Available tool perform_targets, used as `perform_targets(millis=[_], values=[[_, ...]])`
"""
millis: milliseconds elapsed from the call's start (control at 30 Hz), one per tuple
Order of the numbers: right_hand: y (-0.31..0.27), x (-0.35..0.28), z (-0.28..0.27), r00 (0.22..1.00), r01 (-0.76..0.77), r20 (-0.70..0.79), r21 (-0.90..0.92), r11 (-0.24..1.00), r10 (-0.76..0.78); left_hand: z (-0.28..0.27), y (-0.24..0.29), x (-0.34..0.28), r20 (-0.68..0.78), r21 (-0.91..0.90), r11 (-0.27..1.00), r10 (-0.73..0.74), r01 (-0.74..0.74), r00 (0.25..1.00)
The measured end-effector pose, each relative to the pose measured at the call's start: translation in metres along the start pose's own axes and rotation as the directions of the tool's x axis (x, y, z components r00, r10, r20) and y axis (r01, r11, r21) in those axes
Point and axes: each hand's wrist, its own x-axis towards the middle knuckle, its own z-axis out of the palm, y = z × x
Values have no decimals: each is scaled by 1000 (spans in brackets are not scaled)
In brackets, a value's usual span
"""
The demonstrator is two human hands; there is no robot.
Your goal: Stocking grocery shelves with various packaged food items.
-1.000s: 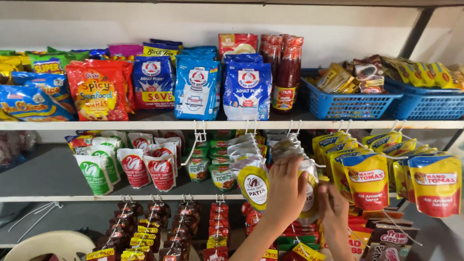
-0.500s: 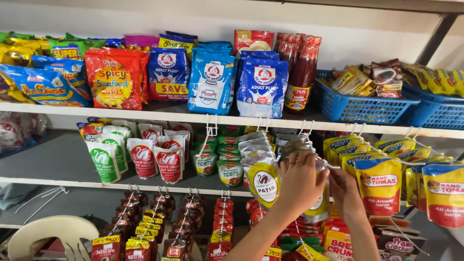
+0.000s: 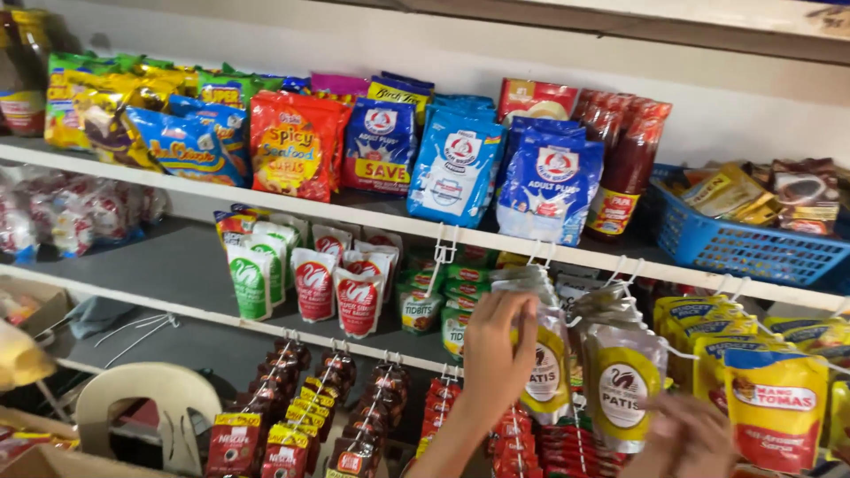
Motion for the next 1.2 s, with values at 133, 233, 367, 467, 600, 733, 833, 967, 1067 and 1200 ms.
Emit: perform_targets(millis=[133, 233, 367, 467, 600, 733, 833, 967, 1067, 1200], values=[[-73, 29, 63, 935, -208, 324, 163, 964, 147, 12, -46, 4, 63, 168, 977, 126, -135, 990], [-37, 32, 81, 758, -519, 528, 131, 845, 384, 9, -40, 2, 102, 262, 961, 65, -90, 993], [-24, 26, 91, 604, -668, 607, 32, 744, 516, 8, -45, 2, 106, 247, 967, 36, -62, 994], [-41, 30, 94, 691, -476, 594, -54, 878, 412, 6, -43, -2, 114, 193, 979, 37, -59, 993], [-47, 30, 96, 671, -539, 578, -49, 841, 464, 1, -34, -3, 126, 169, 984, 42, -63, 991], [-36, 26, 93, 578, -695, 575, -24, 718, 579, -2, -30, -1, 127, 177, 982, 46, -68, 991], [-34, 26, 95, 615, -683, 604, 86, 726, 507, 0, -32, -3, 139, 163, 986, 9, -32, 990], [-36, 26, 94, 656, -624, 594, 80, 777, 466, 1, -35, 0, 146, 167, 985, 27, -52, 989], [-37, 26, 96, 662, -614, 578, 53, 788, 477, 1, -37, 1, 159, 159, 987, 4, -30, 987], [-35, 25, 97, 615, -697, 595, 105, 710, 516, 3, -38, 1, 155, 175, 983, 28, -55, 988]])
